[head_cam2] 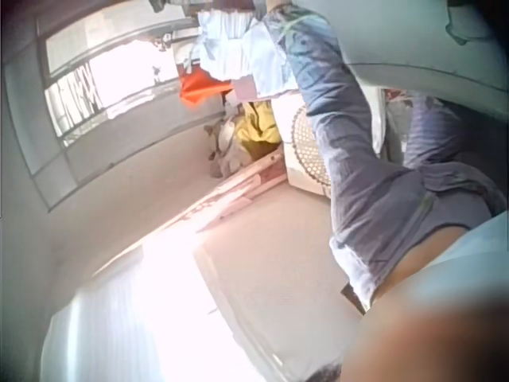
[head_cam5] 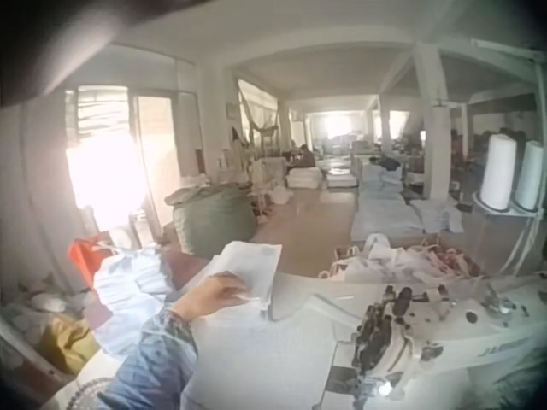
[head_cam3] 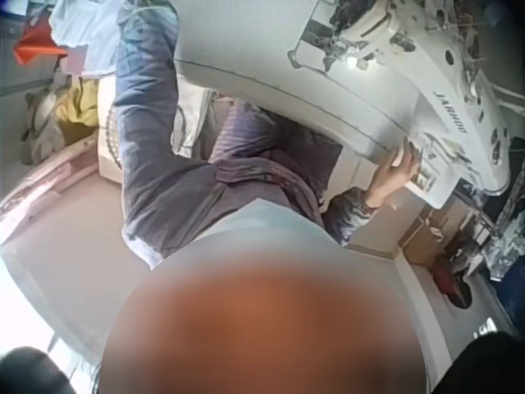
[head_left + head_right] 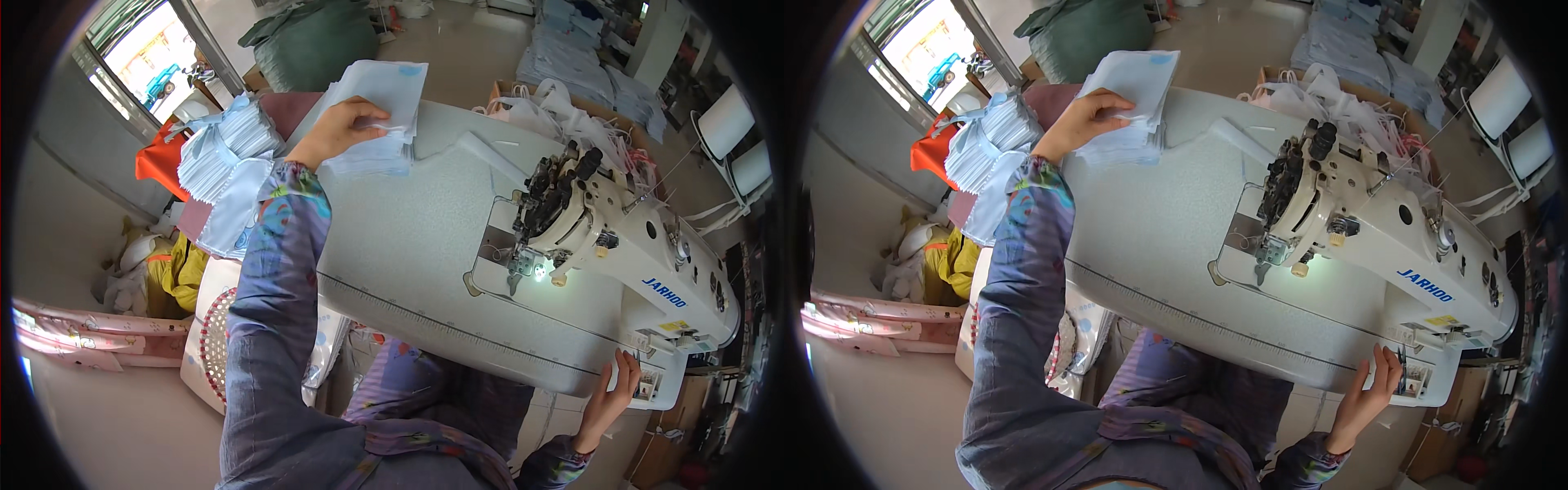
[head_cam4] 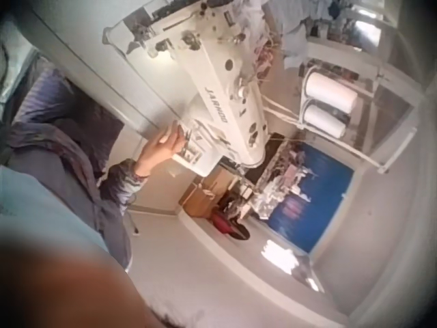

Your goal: Sewing small fabric pouches using an industrial sewing machine.

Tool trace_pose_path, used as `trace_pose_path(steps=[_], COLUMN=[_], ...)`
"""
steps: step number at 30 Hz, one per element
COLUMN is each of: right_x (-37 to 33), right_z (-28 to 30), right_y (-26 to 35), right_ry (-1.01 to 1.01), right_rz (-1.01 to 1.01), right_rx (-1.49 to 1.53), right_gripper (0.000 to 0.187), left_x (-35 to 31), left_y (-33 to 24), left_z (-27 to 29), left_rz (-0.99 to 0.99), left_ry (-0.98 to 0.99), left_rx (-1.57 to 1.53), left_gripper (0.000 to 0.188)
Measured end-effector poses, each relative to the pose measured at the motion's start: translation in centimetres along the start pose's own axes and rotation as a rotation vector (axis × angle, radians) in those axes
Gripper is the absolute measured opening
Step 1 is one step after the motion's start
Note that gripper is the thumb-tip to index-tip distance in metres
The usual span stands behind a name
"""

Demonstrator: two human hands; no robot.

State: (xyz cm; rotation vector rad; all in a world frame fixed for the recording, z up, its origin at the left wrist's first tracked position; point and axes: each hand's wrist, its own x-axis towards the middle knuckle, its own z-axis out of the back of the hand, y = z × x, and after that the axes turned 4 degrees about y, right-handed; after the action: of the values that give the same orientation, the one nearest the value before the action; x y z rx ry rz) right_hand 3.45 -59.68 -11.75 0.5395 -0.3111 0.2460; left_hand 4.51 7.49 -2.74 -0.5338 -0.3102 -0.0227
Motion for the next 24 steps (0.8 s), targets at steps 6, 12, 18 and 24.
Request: trace_pose_path(steps=[6, 12, 18, 24], right_x=[-0.2, -1.9, -0.2, -1.4], right_z=[-1.0, -4.5, -7.5, -10.1], right_y=[6.4, 12.1, 17.2, 14.9], right_ry=[0.02, 0.48, 0.813, 0.631], right_rz=[0.067, 0.135, -0.223, 0.235], right_rx=[0.198, 0.863, 1.189, 0.646], right_gripper=[0.028, 0.033, 0.049, 0.058], left_x=[-1.6, -10.0, -20.9, -15.9], left_y=[-0.8, -17.9, -24.9, -21.5], left_z=[1.7, -4.9, -15.4, -13.7], left_rz=[0.133, -0.083, -0.01, -0.023], left_ry=[-0.045, -0.447, -0.011, 0.174], left_rx=[-0.025, 0.373, 0.065, -0.168], left_gripper=[0.024, 0.019, 0.035, 0.033])
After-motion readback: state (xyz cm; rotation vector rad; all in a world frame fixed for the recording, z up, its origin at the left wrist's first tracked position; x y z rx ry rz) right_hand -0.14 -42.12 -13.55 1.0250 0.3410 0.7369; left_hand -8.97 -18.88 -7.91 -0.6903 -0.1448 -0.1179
